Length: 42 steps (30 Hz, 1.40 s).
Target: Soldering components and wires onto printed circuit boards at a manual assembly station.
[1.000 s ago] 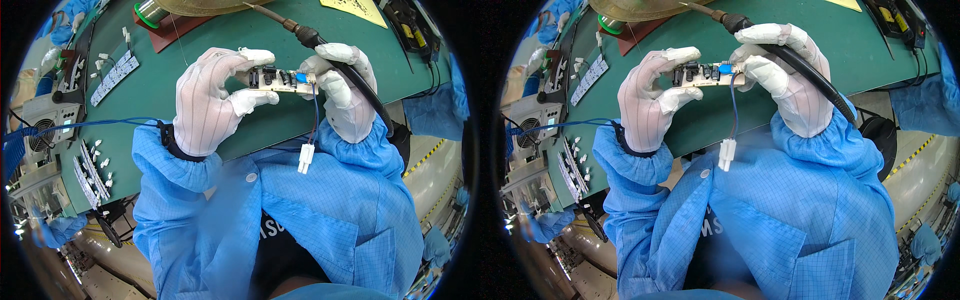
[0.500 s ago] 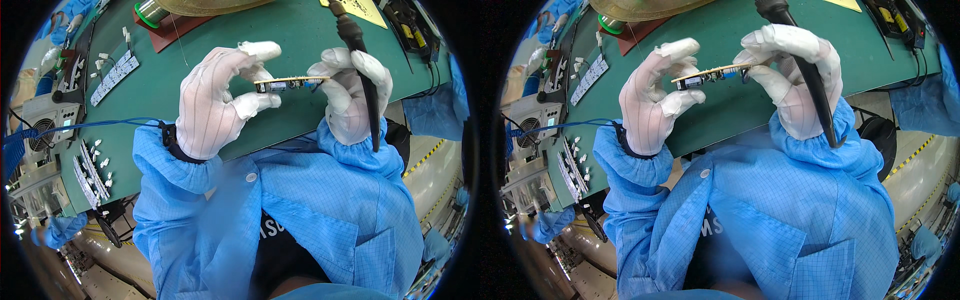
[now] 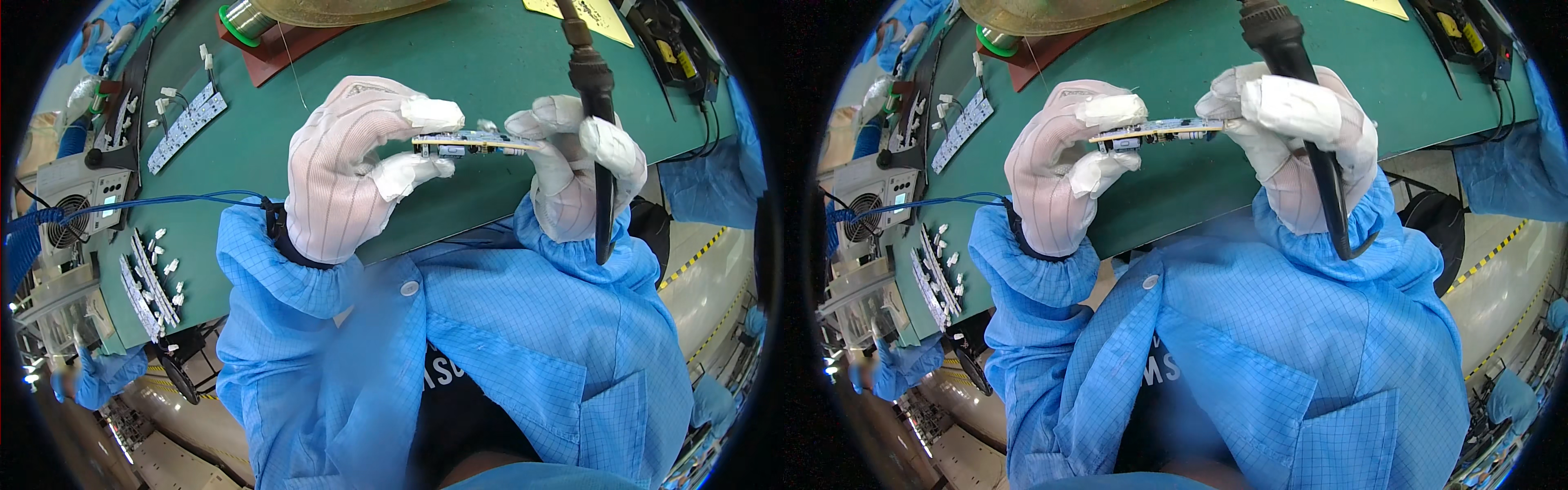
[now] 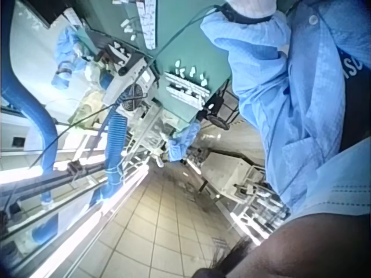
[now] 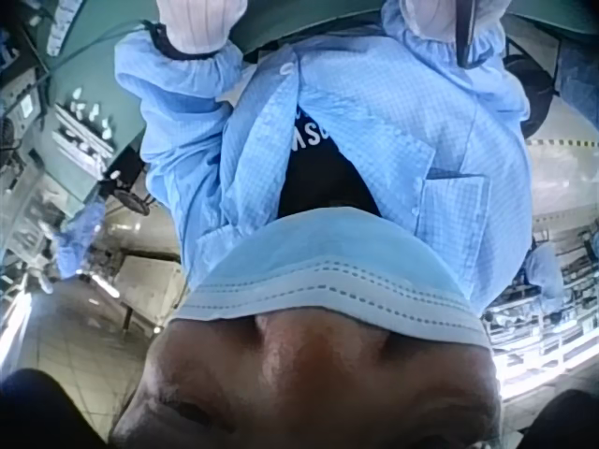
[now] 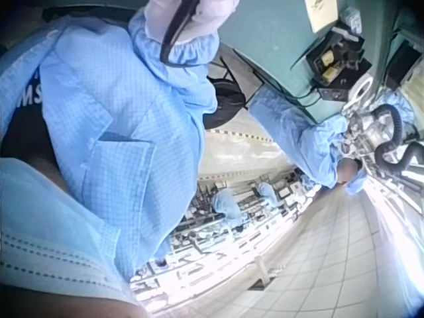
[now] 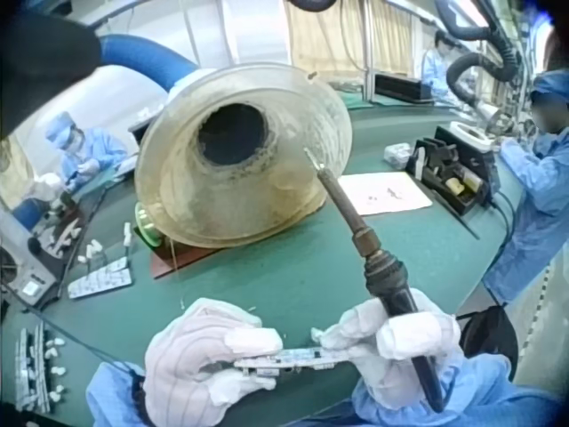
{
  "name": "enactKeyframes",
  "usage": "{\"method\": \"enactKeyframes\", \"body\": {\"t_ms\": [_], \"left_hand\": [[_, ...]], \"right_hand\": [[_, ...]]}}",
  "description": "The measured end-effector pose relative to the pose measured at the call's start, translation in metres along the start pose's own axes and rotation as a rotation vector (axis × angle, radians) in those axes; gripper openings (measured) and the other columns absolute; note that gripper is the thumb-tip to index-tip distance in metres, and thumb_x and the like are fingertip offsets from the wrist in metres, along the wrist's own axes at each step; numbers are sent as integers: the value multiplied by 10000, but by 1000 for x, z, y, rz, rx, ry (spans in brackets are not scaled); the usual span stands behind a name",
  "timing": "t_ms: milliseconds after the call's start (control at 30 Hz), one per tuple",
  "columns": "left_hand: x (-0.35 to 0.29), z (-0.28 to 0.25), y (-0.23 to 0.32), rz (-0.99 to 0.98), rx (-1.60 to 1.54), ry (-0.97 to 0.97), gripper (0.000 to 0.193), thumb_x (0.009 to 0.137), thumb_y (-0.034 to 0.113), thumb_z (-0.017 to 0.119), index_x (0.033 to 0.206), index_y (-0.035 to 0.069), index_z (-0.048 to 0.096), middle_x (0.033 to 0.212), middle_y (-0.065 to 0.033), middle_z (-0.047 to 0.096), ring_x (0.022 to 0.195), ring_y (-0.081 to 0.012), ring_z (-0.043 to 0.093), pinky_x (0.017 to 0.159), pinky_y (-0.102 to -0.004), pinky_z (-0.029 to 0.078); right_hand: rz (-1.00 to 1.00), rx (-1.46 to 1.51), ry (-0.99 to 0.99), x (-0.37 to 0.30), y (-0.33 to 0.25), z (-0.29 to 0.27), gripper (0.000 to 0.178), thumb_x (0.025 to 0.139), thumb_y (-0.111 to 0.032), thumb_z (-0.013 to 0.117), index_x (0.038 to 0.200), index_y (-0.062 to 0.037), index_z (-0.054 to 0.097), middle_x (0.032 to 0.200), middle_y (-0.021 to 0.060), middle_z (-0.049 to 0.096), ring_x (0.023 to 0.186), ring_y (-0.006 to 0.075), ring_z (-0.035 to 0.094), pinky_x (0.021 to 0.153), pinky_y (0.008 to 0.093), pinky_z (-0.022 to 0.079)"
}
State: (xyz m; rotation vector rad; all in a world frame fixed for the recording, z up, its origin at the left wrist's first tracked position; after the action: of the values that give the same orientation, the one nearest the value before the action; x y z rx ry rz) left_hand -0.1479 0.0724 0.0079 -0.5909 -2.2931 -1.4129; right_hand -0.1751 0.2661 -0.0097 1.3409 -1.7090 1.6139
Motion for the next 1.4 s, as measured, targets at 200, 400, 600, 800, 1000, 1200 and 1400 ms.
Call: {"method": "enactKeyframes", "body": {"t_ms": [200,400,600,800,1000,1200,1400], "left_hand": [[1,-6,4,254,238,-2,324,642,-53,692,958,13,662,924,-113,650,921,-263,602,763,-333,505],[1,-7,7,322,358,-8,350,628,-84,662,961,24,668,906,-97,654,921,-266,610,762,-336,510],[-1,1,-2,62,143,1,437,656,-33,705,1082,1,618,1013,-126,608,935,-236,608,795,-339,507],[3,4,-7,69,150,-18,526,608,171,788,1084,30,616,1013,-100,627,934,-239,599,808,-335,496],[4,2,-4,43,244,19,431,582,216,786,976,78,674,942,-65,665,894,-247,603,767,-338,503],[2,0,-5,5,167,38,436,569,217,796,967,79,683,929,-69,663,863,-241,613,741,-330,509],[2,-1,-6,-20,127,37,454,555,218,800,970,76,685,891,-71,660,828,-235,620,717,-325,511]], "right_hand": [[117,278,120,-1,10,0,574,797,-42,681,1294,-101,400,1140,270,550,943,370,634,706,419,586],[179,348,108,-5,11,11,588,770,71,647,1281,-95,408,1176,274,535,1001,370,617,782,435,568],[101,268,134,-5,11,6,568,753,144,610,1244,-71,425,1143,277,548,944,340,643,807,456,560],[64,-1,42,-4,3,3,552,761,121,632,1230,-72,415,1116,278,558,935,337,645,811,454,561],[65,139,85,-4,6,5,586,764,125,621,1260,-97,400,1188,269,523,1002,370,616,809,460,563],[150,217,103,-4,11,8,609,759,145,598,1280,-95,395,1229,265,498,1044,416,586,781,438,580],[169,276,144,-5,12,7,612,765,107,620,1293,-100,391,1234,268,493,1040,414,588,778,415,584]]}}
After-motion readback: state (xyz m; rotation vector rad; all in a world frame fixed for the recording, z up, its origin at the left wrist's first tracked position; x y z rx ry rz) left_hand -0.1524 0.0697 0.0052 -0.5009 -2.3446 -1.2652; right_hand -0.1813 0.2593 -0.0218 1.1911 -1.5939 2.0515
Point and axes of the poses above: each hand's wrist, its own x-axis towards the middle knuckle, its own z-axis out of the palm, y = z × x, the point moved 5 cm from there along x, towards the middle knuckle
